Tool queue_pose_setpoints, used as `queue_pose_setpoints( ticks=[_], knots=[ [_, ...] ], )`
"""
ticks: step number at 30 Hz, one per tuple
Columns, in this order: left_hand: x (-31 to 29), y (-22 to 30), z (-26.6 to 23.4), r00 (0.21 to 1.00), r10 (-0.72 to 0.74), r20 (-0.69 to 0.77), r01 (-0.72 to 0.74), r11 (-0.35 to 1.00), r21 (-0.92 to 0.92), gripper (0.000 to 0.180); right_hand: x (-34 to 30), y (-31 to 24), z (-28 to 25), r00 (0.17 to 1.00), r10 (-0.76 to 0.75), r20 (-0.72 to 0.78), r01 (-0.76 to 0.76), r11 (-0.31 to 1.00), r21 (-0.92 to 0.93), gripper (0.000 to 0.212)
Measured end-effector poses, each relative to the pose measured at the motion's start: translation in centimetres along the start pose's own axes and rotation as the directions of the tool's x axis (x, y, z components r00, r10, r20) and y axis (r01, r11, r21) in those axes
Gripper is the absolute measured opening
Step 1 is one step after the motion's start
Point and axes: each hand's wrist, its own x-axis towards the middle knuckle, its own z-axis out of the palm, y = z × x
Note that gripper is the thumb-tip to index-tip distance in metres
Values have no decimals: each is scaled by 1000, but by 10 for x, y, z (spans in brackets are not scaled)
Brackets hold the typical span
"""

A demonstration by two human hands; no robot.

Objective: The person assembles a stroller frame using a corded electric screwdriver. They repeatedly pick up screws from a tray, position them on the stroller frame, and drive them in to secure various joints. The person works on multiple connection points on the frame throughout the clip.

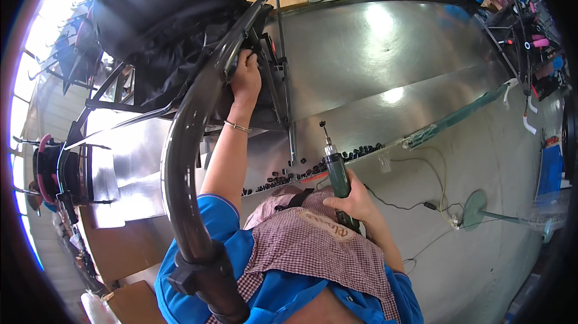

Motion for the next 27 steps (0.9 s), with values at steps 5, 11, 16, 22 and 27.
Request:
queue_pose_setpoints(
  ticks=[5, 11, 16, 22, 27],
  knots=[
    [14, -14, 2, 970, 150, -192, -145, 989, 39, 15, -3, 1, 0, 1000, 6, 0, -6, 999, 38, 90],
    [9, -13, 18, 970, -138, -198, 46, 912, -407, 18, -5, 16, -5, 999, 29, 15, -31, 990, 134, 92],
    [4, 12, 25, 959, -125, -255, 34, 942, -335, 14, -5, 16, -15, 999, 48, 1, -48, 998, -33, 95],
    [-3, 16, 34, 896, 3, -444, -18, 999, -30, 18, -2, 24, -22, 997, 75, 21, -76, 997, 2, 97],
    [-10, 15, 42, 828, 250, -503, -191, 967, 166, 13, 0, 30, -29, 998, 62, 25, -62, 998, -2, 96]
  ],
)
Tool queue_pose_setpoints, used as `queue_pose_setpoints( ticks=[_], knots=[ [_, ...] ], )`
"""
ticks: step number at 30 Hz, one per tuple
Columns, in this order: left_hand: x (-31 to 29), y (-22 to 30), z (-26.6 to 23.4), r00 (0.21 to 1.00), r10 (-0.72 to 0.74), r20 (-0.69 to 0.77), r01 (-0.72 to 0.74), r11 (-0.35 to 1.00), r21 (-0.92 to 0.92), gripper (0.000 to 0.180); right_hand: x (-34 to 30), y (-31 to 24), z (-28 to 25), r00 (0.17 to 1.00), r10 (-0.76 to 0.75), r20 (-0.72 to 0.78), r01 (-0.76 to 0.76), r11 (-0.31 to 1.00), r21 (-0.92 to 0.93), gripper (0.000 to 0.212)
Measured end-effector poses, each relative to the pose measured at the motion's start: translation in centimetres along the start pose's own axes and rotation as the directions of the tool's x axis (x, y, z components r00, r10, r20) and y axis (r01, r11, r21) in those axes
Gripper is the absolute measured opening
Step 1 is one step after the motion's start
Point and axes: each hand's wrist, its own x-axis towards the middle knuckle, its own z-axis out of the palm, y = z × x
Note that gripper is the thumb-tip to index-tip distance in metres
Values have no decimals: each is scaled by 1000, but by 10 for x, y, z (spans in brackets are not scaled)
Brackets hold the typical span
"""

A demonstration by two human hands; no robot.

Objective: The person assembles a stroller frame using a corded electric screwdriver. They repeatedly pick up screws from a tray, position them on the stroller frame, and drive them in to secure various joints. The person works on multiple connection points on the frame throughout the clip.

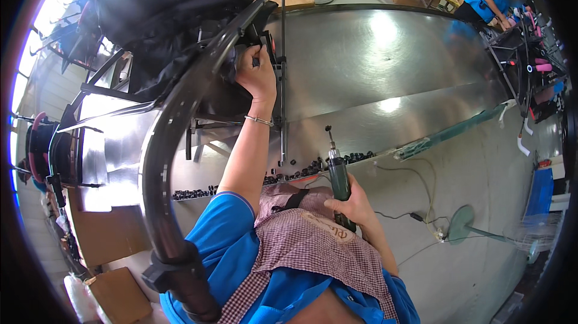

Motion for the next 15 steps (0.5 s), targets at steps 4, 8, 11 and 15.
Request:
queue_pose_setpoints(
  ticks=[4, 8, 11, 15],
  knots=[
    [-8, 4, 3, 994, -105, 41, 108, 992, -72, 9, 3, -3, -6, 999, 37, 25, -37, 999, 31, 95],
    [-14, 3, 6, 991, -134, -21, 131, 987, -89, 9, 14, -10, -9, 999, 10, 37, -12, 997, 70, 95],
    [-15, -3, 8, 979, -201, -22, 194, 967, -166, 8, 30, -26, -9, 997, -38, 63, 35, 998, 45, 94],
    [-11, -23, 4, 981, -177, 82, 189, 965, -181, 11, 62, -56, 3, 979, -165, 122, 146, 978, 149, 91]
  ],
)
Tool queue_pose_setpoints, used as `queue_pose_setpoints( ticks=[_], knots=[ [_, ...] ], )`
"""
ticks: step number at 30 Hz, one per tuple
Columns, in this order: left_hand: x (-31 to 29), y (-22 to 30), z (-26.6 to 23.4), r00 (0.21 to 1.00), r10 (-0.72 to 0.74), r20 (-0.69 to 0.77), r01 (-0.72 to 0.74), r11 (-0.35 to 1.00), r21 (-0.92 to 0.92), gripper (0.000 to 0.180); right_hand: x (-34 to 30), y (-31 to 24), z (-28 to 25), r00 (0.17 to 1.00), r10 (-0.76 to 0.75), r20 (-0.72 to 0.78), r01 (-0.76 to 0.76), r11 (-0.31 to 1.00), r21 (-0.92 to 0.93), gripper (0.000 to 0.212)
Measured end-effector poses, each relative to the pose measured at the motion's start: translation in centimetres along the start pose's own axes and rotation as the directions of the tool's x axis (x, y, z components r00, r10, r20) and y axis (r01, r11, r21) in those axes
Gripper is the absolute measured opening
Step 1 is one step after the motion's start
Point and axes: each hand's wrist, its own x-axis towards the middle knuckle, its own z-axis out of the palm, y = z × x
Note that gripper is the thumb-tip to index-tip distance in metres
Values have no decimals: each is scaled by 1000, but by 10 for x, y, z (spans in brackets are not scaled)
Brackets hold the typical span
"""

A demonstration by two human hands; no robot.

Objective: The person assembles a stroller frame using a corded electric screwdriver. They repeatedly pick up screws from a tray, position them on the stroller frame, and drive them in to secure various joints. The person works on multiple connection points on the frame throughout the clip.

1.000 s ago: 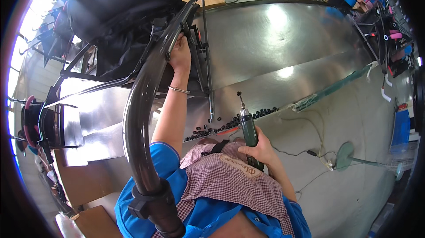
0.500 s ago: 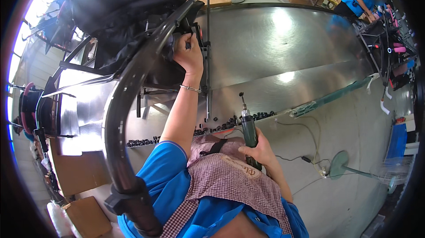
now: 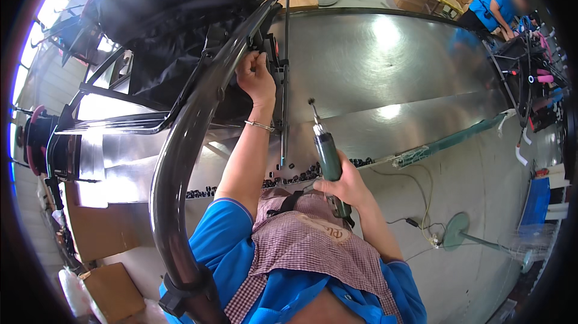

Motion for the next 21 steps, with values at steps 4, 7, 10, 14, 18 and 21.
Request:
queue_pose_setpoints(
  ticks=[4, 7, 10, 14, 18, 21],
  knots=[
    [8, -6, -9, 988, -62, 141, 78, 990, -116, 9, 44, -28, 13, 994, -33, 106, 38, 998, -48, 93],
    [17, -8, -14, 963, -149, 225, 188, 968, -166, 11, 72, -51, 27, 989, -66, 136, 72, 997, -41, 94],
    [24, -31, -16, 942, -173, 289, 245, 940, -236, 14, 94, -48, 36, 988, -83, 128, 86, 996, -24, 94],
    [30, -45, -21, 918, -193, 347, 253, 957, -138, 15, 106, -57, 43, 989, 2, 145, -8, 999, 41, 94],
    [32, -56, -26, 897, -197, 396, 246, 966, -76, 16, 115, -58, 49, 993, 9, 118, -18, 997, 74, 94],
    [36, -66, -29, 870, -219, 442, 297, 948, -116, 18, 122, -63, 51, 990, 36, 136, -47, 996, 74, 88]
  ],
)
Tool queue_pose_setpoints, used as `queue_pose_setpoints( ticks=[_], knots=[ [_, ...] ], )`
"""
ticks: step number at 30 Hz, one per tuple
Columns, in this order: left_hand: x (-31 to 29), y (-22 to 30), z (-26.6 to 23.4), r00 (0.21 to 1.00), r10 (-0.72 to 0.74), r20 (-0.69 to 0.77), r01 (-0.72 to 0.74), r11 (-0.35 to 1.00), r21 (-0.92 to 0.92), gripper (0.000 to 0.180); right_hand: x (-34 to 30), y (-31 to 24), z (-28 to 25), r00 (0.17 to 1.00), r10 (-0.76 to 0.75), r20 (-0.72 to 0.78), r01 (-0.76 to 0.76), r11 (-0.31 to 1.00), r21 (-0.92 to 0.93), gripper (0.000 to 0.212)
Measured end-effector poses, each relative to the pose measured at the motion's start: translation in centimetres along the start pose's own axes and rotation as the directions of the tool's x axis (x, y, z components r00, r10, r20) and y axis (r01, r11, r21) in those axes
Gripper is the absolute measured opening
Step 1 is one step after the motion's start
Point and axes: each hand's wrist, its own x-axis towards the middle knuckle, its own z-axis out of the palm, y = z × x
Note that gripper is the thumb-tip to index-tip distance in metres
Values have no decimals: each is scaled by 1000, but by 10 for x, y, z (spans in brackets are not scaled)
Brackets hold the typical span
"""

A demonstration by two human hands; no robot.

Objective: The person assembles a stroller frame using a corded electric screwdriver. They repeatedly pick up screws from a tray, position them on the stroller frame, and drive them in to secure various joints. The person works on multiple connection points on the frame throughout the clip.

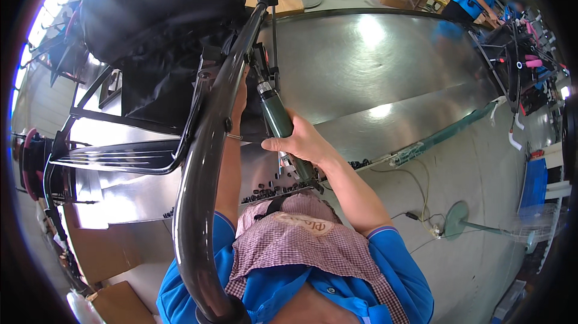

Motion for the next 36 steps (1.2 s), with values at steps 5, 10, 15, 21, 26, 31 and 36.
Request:
queue_pose_setpoints(
  ticks=[5, 10, 15, 21, 26, 31, 36],
  knots=[
    [4, 4, 2, 964, -39, 263, 208, 731, -650, 23, -2, -16, 4, 998, 66, 2, -66, 993, 103, 74],
    [-1, 20, 13, 961, -113, 253, 252, 736, -629, 19, -4, -15, 11, 983, 136, 120, -175, 886, 430, 64],
    [-5, 46, 15, 944, -183, 273, 310, 774, -553, 18, -8, -27, 30, 986, 124, 112, -166, 766, 621, 53],
    [11, 31, 4, 936, -200, 290, 291, 904, -315, 16, 5, -22, 40, 991, 136, -14, -113, 875, 471, 56],
    [17, 28, 2, 980, -159, 122, 175, 975, -138, 17, -5, -15, 8, 994, 80, 80, -108, 888, 448, 52],
    [-10, -38, -18, 977, -54, 208, -32, 920, 390, 33, -9, 71, -28, 998, 56, -38, -49, 984, 169, 52],
    [-76, 69, 0, 970, 111, 217, -78, 984, -158, 8, 19, 201, -88, 861, 151, -486, -428, 733, -529, 44]
  ],
)
